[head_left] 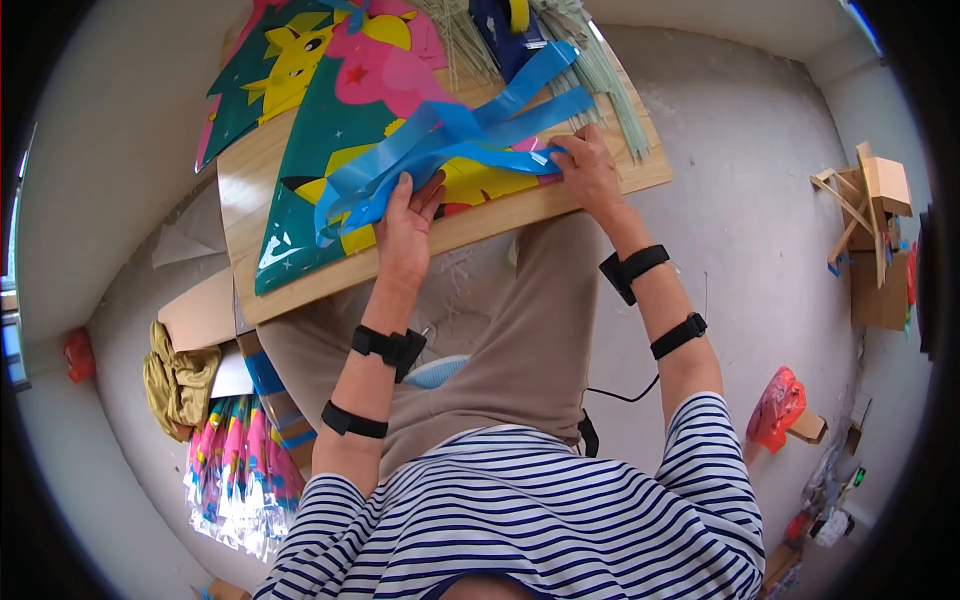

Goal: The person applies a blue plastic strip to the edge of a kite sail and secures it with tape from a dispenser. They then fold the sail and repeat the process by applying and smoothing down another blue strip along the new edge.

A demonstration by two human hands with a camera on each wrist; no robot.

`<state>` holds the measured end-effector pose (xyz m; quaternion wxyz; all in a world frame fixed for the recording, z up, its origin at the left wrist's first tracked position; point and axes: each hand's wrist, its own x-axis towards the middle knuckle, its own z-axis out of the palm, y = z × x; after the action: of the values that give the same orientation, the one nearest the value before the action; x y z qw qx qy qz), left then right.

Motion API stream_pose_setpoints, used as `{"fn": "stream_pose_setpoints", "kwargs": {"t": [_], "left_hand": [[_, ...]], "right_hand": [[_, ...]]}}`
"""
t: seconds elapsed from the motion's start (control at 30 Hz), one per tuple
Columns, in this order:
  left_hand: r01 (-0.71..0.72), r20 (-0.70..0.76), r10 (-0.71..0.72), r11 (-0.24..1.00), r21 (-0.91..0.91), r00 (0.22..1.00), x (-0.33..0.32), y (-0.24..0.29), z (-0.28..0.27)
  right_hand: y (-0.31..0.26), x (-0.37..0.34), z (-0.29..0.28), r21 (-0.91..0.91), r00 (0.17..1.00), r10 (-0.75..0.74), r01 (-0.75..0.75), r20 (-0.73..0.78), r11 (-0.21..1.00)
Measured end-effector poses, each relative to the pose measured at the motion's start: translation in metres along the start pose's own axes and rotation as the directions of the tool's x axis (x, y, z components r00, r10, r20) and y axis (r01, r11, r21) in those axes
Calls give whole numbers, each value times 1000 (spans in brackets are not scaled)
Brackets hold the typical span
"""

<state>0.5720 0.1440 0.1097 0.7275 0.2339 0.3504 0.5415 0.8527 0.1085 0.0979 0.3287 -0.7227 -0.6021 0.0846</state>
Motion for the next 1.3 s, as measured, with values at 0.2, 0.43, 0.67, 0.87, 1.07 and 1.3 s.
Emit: {"fn": "stream_pose_setpoints", "kwargs": {"t": [0.2,0.43,0.67,0.87,1.07,1.3], "left_hand": [[15,39,-15,1000,4,999,-1,5,-2],[98,159,-64,973,-210,985,-1,37,-16],[182,394,77,794,-580,916,8,140,-64],[25,262,162,806,-591,951,12,241,-158],[-161,28,200,857,-490,979,-10,282,-275],[-249,-558,122,956,-156,821,-53,285,-390]], "right_hand": [[-6,-4,19,-62,994,29,-36,-109,997],[-7,-6,19,-46,995,57,-61,-87,997],[4,-3,21,-49,996,44,-48,-73,998],[2,2,13,10,997,79,-80,11,997],[19,9,15,70,991,109,-114,76,991],[27,14,11,76,979,139,-152,150,986]]}}
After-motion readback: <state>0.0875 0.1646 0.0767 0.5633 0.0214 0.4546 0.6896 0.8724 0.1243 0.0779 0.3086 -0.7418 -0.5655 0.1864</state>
